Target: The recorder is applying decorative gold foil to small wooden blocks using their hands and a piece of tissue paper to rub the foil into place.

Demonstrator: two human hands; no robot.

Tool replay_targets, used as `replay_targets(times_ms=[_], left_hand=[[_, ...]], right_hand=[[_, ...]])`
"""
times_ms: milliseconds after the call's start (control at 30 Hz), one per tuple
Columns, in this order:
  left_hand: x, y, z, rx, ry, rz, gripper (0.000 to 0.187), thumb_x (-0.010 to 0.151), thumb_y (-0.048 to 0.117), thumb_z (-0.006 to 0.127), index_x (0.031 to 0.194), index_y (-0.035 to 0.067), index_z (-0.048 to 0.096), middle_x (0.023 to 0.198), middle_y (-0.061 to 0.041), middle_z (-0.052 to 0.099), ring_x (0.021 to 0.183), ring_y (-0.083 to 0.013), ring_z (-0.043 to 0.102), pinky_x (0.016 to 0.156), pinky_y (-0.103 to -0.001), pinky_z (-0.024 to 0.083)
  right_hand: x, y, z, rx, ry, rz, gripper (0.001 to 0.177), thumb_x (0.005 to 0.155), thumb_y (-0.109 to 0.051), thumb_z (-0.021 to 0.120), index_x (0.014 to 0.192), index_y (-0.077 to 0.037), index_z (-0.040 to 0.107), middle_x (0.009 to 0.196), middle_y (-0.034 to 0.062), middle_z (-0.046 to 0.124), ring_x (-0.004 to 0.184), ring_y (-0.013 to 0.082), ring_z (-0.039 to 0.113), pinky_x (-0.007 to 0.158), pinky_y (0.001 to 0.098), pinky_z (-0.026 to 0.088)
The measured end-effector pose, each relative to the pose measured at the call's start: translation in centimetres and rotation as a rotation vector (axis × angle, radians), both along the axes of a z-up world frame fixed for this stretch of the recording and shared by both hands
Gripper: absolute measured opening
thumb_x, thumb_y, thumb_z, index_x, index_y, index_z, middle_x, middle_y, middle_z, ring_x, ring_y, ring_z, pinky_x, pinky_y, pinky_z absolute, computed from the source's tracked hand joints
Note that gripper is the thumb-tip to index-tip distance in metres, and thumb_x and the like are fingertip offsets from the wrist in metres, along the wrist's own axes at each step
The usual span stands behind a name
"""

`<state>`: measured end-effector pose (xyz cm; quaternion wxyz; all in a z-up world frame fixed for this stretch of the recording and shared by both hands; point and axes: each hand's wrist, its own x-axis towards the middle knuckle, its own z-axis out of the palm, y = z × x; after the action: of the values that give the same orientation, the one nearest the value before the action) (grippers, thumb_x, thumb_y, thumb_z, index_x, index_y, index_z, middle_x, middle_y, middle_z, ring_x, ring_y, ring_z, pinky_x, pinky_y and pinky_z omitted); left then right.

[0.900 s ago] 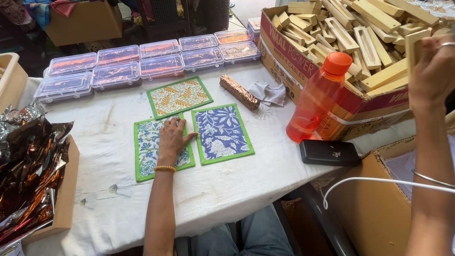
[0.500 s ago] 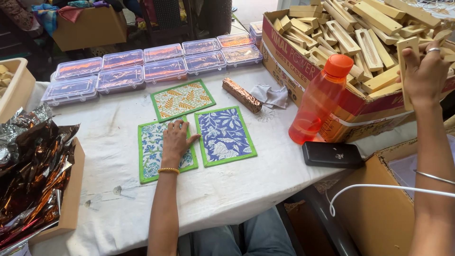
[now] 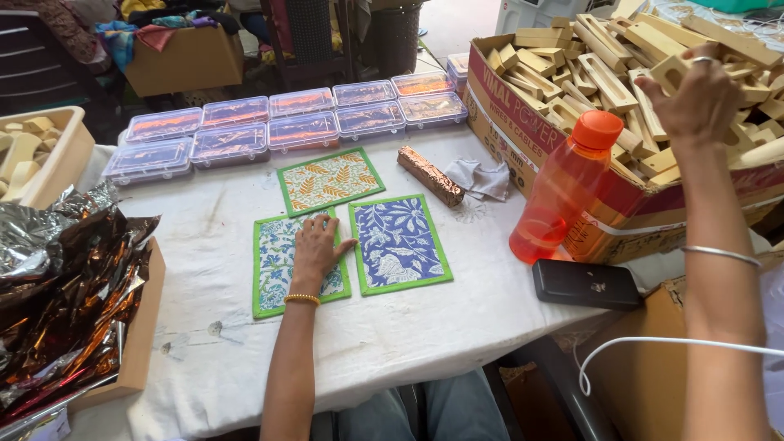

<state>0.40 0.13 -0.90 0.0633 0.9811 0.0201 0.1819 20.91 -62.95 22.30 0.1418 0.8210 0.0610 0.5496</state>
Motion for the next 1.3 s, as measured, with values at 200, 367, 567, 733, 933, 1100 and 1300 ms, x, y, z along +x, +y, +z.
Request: replay_targets(times_ms=[200,367,567,733,933,1100,1300], left_hand=[[0.0,-0.3,0.2,-0.016,0.028,0.003,0.077,0.083,0.07,0.062,0.134,0.013,0.063,0.138,-0.01,0.057,0.127,-0.028,0.051,0.102,-0.047,0.046],[-0.3,-0.4,0.5,0.016,0.04,0.009,0.075,0.085,0.069,0.061,0.135,0.013,0.062,0.138,-0.009,0.058,0.128,-0.0275,0.051,0.101,-0.047,0.047],[-0.1,-0.5,0.4,0.042,0.033,0.001,0.075,0.086,0.069,0.06,0.134,0.012,0.063,0.135,-0.01,0.059,0.125,-0.0278,0.052,0.099,-0.047,0.048],[-0.2,-0.5,0.6,0.046,0.033,0.011,0.073,0.086,0.068,0.061,0.133,0.012,0.063,0.134,-0.008,0.059,0.125,-0.0268,0.053,0.098,-0.046,0.049],[0.0,-0.5,0.3,0.045,0.004,0.006,0.073,0.086,0.068,0.061,0.133,0.012,0.064,0.134,-0.009,0.059,0.124,-0.0274,0.053,0.099,-0.046,0.048],[-0.1,-0.6,0.6,0.044,0.016,0.015,0.071,0.088,0.067,0.06,0.132,0.011,0.063,0.134,-0.01,0.059,0.125,-0.0281,0.053,0.099,-0.046,0.048],[0.0,-0.8,0.8,0.035,0.05,0.038,0.071,0.089,0.067,0.057,0.133,0.013,0.063,0.136,-0.009,0.059,0.127,-0.0269,0.052,0.101,-0.046,0.048]], right_hand=[[5.0,-0.5,-2.4,-0.102,0.289,-0.221,0.051,0.099,-0.053,0.072,0.102,-0.004,0.062,0.08,0.0078,0.065,0.053,0.0125,0.053,0.049,0.027,0.044],[3.1,0.6,-1.8,-0.092,0.608,-0.238,0.063,0.096,-0.064,0.066,0.094,-0.002,0.066,0.08,0.0123,0.066,0.054,0.0174,0.056,0.048,0.0331,0.051],[2.0,0.0,-1.6,0.032,0.494,-0.179,0.054,0.099,-0.053,0.073,0.096,0.0,0.069,0.084,0.013,0.069,0.068,0.0223,0.063,0.061,0.0373,0.054],[8.4,-5.9,-4.6,0.138,0.02,-0.087,0.04,0.097,-0.021,0.084,0.123,0.001,0.062,0.116,0.0154,0.067,0.097,0.0234,0.069,0.081,0.0323,0.059],[7.3,-5.6,-3.8,0.221,0.052,-0.198,0.062,0.086,-0.02,0.086,0.136,0.001,0.055,0.142,0.0235,0.056,0.129,0.0398,0.058,0.102,0.055,0.05],[8.3,-4.7,-3.1,0.256,0.38,-0.135,0.094,0.078,-0.022,0.088,0.153,0.001,0.037,0.164,0.0254,0.026,0.138,0.0507,0.043,0.109,0.0639,0.036],[9.0,-4.3,-2.4,0.288,0.636,-0.285,0.101,0.083,-0.025,0.087,0.162,-0.007,0.027,0.156,0.0229,0.031,0.132,0.0501,0.046,0.102,0.0592,0.047]])
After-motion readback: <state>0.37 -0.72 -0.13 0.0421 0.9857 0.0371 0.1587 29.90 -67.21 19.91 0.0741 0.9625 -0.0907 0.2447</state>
